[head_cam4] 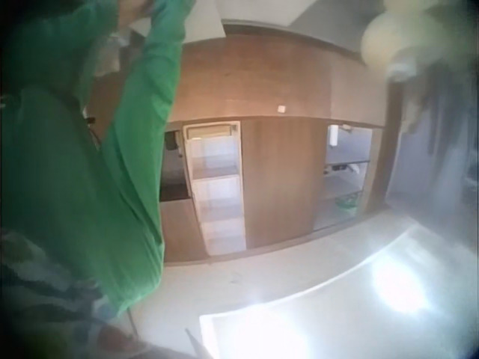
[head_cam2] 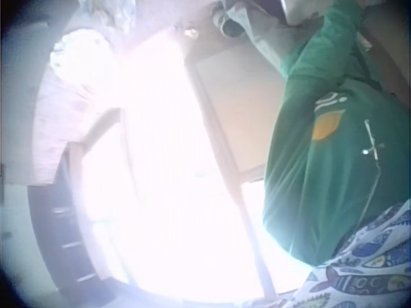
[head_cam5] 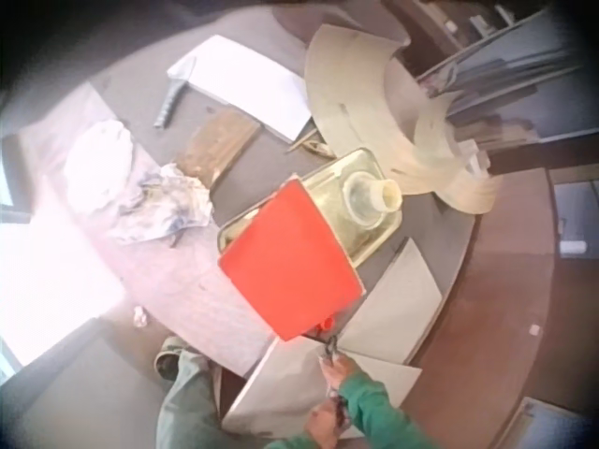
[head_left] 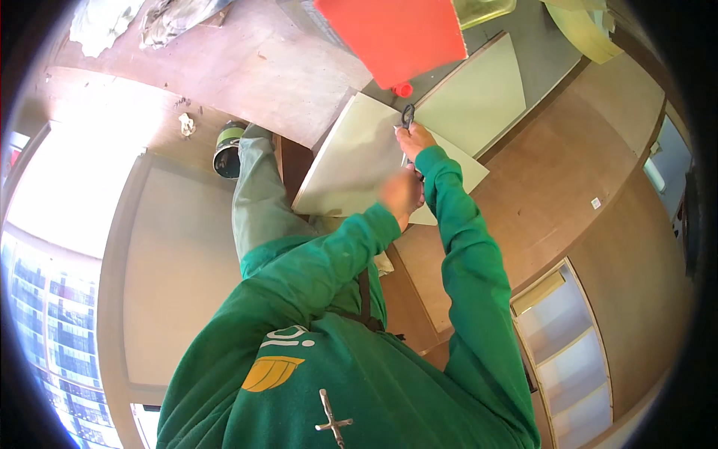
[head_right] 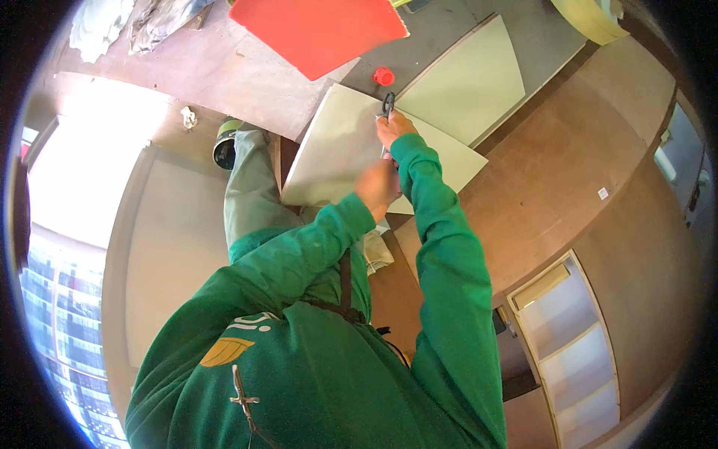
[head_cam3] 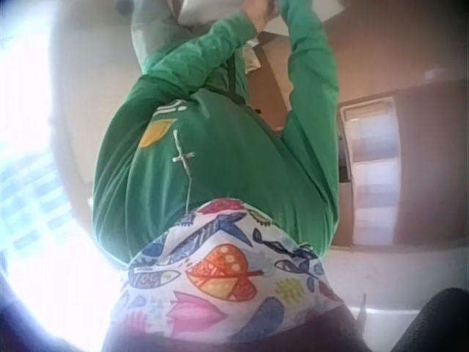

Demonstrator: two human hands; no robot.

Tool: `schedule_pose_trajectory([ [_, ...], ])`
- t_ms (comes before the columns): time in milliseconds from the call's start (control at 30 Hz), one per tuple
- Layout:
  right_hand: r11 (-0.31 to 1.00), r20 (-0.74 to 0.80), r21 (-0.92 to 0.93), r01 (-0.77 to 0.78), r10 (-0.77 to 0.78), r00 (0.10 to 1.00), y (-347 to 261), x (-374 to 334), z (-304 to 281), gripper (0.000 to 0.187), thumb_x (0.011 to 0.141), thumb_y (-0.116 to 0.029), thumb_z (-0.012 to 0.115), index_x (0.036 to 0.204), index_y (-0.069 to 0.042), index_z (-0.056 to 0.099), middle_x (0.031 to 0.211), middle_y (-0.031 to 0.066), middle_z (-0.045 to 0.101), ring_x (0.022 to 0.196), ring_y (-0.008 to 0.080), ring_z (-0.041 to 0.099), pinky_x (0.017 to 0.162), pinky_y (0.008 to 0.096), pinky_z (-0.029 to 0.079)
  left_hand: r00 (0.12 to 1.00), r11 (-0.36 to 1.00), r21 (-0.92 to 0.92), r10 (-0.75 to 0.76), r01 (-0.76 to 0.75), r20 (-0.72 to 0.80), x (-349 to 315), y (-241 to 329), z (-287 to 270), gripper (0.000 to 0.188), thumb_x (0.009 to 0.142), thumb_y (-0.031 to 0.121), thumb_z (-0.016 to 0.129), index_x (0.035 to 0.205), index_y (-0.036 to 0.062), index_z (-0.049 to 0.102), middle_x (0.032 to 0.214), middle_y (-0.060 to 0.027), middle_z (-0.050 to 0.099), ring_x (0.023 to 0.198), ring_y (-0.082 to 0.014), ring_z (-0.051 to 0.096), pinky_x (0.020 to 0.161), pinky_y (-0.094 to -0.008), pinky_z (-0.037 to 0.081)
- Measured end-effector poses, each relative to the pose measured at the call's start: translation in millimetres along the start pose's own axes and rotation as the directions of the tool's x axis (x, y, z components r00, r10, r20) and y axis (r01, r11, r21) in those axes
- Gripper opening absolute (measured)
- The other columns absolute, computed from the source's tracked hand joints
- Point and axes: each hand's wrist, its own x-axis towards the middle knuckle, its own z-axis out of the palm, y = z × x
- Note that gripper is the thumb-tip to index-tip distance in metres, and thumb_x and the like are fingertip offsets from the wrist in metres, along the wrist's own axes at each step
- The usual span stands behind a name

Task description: The person wipes down a white panel with a cloth, uses scissors to cut off a strip of material, and then uses a utility knife to trim the edges of a wooden board.

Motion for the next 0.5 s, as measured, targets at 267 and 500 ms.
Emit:
schedule_pose_trajectory([
  [267,1.0,0.011,-0.013,0.02,-0.02,1.0,-3.8,-10.8,-14.4,0.055,0.091,-0.05,0.05,0.115,-0.002,0.061,0.107,0.0269,0.067,0.101,0.0441,0.064,0.09,0.05,0.049,0.973,0.997,0.074,0.047,-0.031,-0.228,6.0,6.8,-11.2,0.027,0.102,0.038,0.053,0.09,0.0131,0.055,0.068,0.0,0.056,0.056,-0.012,0.053,0.052,-0.0264,0.045],
  [500,0.987,-0.024,0.157,0.043,-0.04,0.999,-3.7,-40.9,-9.5,0.046,0.095,-0.046,0.05,0.108,-0.003,0.061,0.092,0.0211,0.069,0.086,0.0403,0.067,0.079,0.0489,0.051,0.99,0.992,0.117,0.062,-0.047,-0.128,-11.3,-15.1,5.9,0.029,0.105,0.038,0.045,0.095,0.0136,0.057,0.079,-0.0003,0.061,0.064,-0.0136,0.057,0.06,-0.0284,0.047],
])
